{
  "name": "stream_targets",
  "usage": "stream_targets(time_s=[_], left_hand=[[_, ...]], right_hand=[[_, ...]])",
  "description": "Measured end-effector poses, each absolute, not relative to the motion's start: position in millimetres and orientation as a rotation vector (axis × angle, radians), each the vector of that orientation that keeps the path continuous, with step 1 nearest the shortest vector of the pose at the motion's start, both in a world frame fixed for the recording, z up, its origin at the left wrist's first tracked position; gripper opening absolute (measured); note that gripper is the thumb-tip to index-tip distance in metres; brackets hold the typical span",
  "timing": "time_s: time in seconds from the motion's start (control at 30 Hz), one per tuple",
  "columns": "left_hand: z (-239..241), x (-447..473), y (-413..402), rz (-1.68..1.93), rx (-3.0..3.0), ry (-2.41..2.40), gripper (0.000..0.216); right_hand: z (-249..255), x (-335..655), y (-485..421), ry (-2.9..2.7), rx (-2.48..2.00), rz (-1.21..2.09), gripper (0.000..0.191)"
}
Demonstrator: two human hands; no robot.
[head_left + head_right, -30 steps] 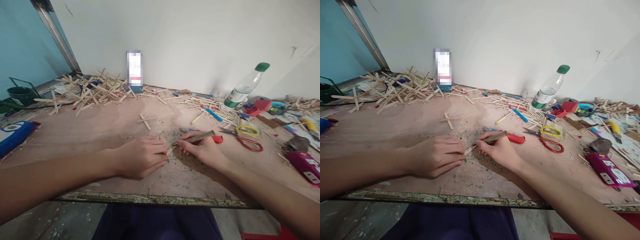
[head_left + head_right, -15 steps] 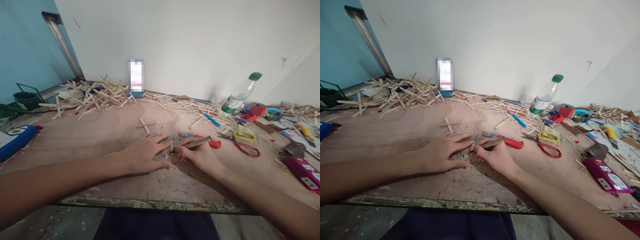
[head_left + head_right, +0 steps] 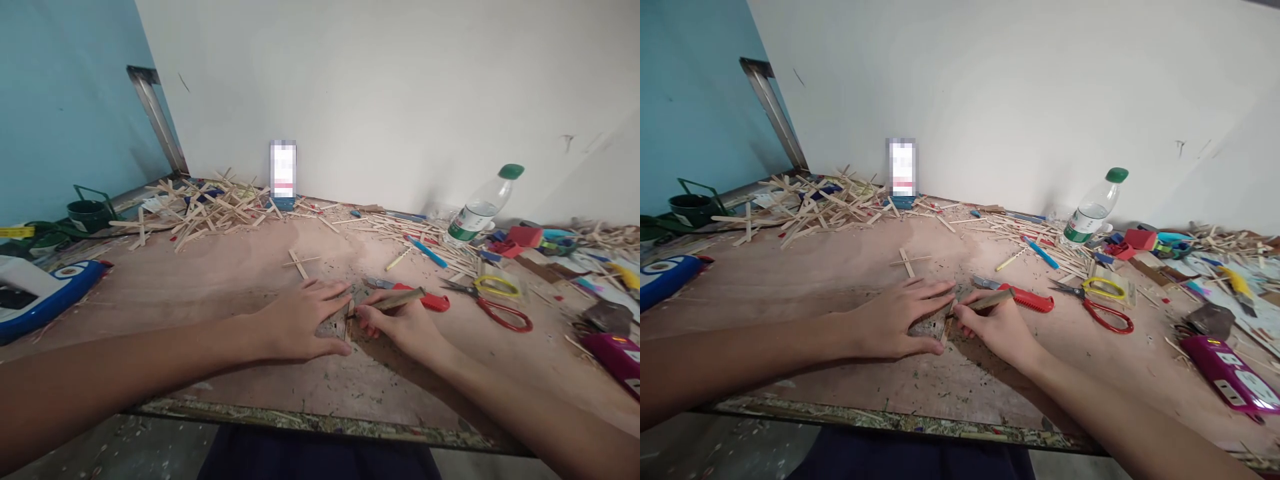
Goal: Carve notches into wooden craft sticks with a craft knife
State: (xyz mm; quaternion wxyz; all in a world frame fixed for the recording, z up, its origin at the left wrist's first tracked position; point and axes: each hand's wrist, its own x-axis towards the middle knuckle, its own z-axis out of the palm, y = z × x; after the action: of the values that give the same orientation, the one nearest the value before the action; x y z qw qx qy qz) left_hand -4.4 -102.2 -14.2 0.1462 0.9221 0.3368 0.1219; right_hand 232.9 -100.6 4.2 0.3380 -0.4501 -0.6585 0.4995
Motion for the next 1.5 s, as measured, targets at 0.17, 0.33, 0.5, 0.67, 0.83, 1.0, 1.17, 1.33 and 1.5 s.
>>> stream_targets(time_s=[0.17, 0.33, 0.5, 0.67, 0.83, 1.0, 1.17, 1.33, 1.5], left_hand=[[-11.5, -4.5, -103.0, 0.277, 2.616, 0.945, 0.084], [-14.0, -6.1, -101.9, 0.355, 2.635, 0.939, 0.085], [-16.3, -6.9, -102.0, 0.426, 2.698, 0.871, 0.082], [-15.5, -6.2, -103.6, 0.387, 2.745, 0.794, 0.070], [-14.9, -6.9, -103.9, 0.442, 2.726, 0.771, 0.069], [-15.6, -7.7, -104.6, 0.444, 2.717, 0.778, 0.070], [-17.0, -8.4, -103.9, 0.426, 2.723, 0.790, 0.072], [-16.6, -7.9, -104.0, 0.419, 2.710, 0.796, 0.074], [-15.1, -6.6, -105.0, 0.379, 2.685, 0.828, 0.076]], right_hand=[[3.7, 233.0, -100.4, -1.713, -1.163, 1.318, 0.043], [4.2, 233.7, -100.0, -1.710, -1.161, 1.336, 0.042], [5.9, 234.6, -100.1, -1.697, -1.174, 1.368, 0.038], [5.0, 234.5, -101.0, -1.690, -1.182, 1.387, 0.037], [4.6, 234.9, -102.1, -1.697, -1.172, 1.367, 0.037], [4.1, 234.4, -102.0, -1.678, -1.161, 1.384, 0.040], [5.1, 233.7, -102.2, -1.681, -1.159, 1.401, 0.039], [5.2, 234.3, -102.5, -1.725, -1.148, 1.381, 0.039], [4.5, 235.4, -104.0, -1.782, -1.137, 1.317, 0.035]])
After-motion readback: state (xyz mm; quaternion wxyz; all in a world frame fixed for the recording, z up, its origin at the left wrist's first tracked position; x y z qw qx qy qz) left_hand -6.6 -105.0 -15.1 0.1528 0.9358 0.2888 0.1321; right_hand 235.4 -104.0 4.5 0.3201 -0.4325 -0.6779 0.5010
